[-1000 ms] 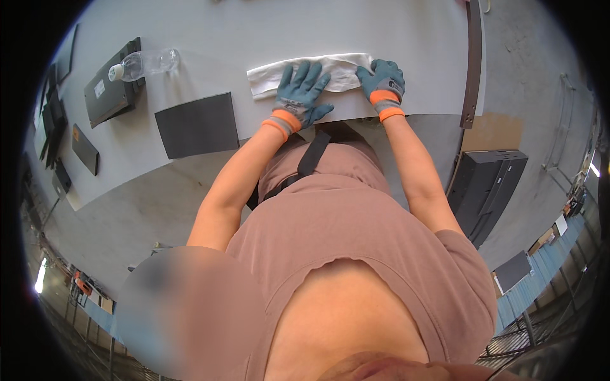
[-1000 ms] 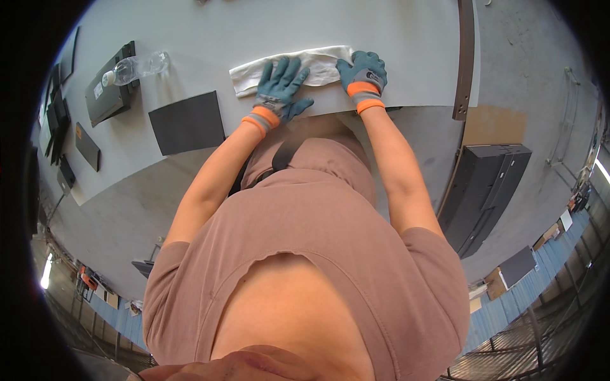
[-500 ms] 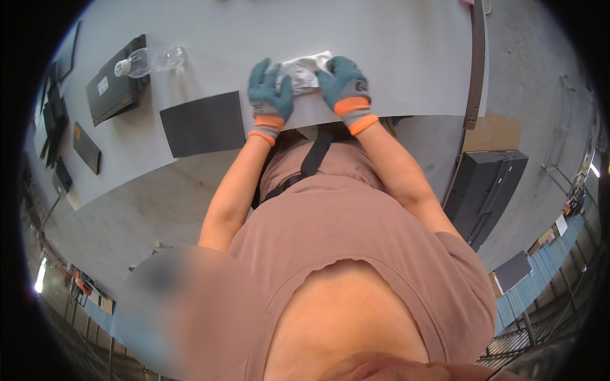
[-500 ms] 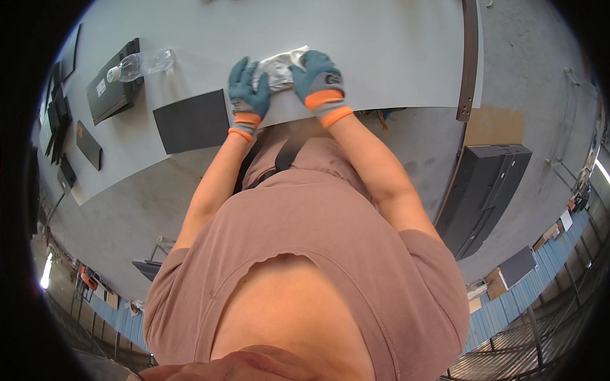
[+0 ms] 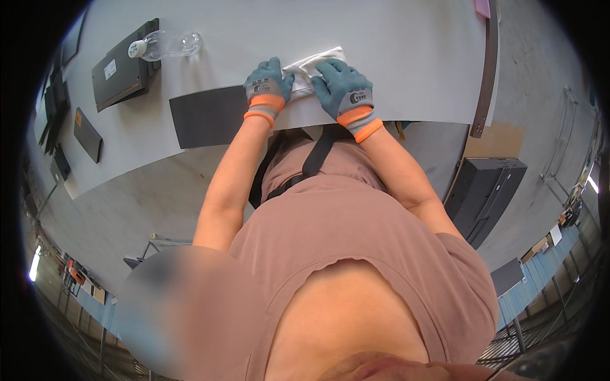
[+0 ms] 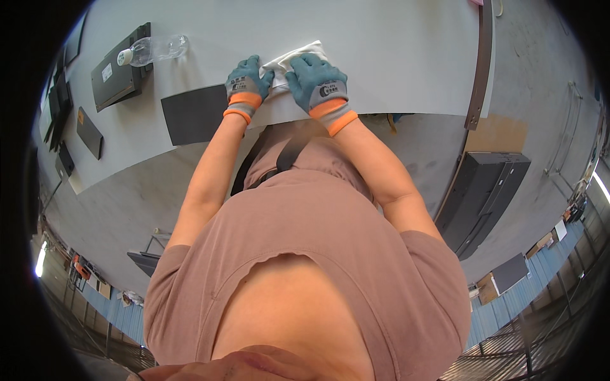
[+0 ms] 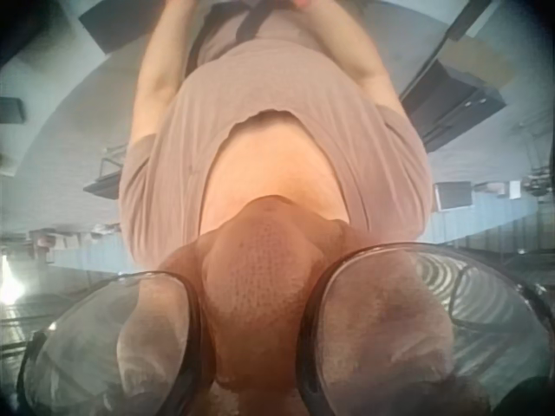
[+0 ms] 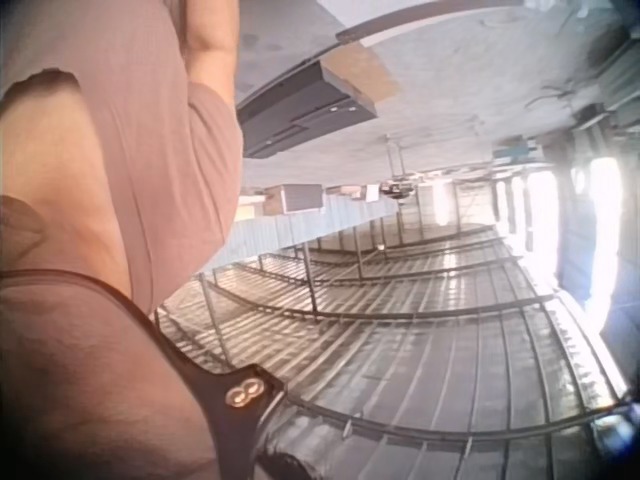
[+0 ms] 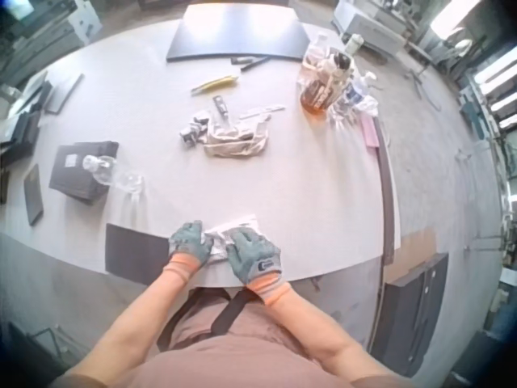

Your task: The person wipes the surfaces of several dark rectangular panels on a table using a white cloth. They repeatedly spray liquid onto the cloth and wipe each panel, then fold the cloth and continue wiping additional panels.

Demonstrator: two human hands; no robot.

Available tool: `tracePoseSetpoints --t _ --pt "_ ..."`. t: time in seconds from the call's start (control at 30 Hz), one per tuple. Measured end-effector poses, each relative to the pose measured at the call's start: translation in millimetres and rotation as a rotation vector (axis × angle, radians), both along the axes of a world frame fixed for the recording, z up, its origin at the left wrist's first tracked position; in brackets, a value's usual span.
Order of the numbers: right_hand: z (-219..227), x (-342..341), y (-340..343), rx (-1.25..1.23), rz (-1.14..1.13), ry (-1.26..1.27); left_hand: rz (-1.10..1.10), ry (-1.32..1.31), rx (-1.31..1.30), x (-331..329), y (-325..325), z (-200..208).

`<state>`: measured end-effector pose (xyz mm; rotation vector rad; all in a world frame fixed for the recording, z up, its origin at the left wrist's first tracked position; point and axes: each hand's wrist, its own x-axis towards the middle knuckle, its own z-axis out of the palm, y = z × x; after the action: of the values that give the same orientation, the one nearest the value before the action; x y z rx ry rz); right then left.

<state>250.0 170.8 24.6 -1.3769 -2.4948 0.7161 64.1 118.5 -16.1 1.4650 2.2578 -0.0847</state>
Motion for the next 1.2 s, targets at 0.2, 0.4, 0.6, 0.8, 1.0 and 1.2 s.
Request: tracePoseSetpoints --t 0.2,0.4,0.6,0.8,1.0,1.2 --pt "-50 8 -2 0.186 0.204 -0.069 -0.090 -0.060 -0.132 -12 4 6" --pt "-52 27 17 -0.110 0.188 0.231 0.537 -0.994 -0.261 -11 24 38" --pt "-55 59 53 -1.213 -0.549 1.067 0.962 -1.671 -0.169 38 51 39" --pt "-49 73 50 -0.139 -0.370 0.476 0.958 -1.609 -0.162 66 62 23" --pt "-26 73 41 0.335 0.456 0.198 0.916 -1.552 -0.046 53 49 23" --pt "-76 83 59 0.265 0.411 0.115 0.769 -1.053 0.261 45 34 9"
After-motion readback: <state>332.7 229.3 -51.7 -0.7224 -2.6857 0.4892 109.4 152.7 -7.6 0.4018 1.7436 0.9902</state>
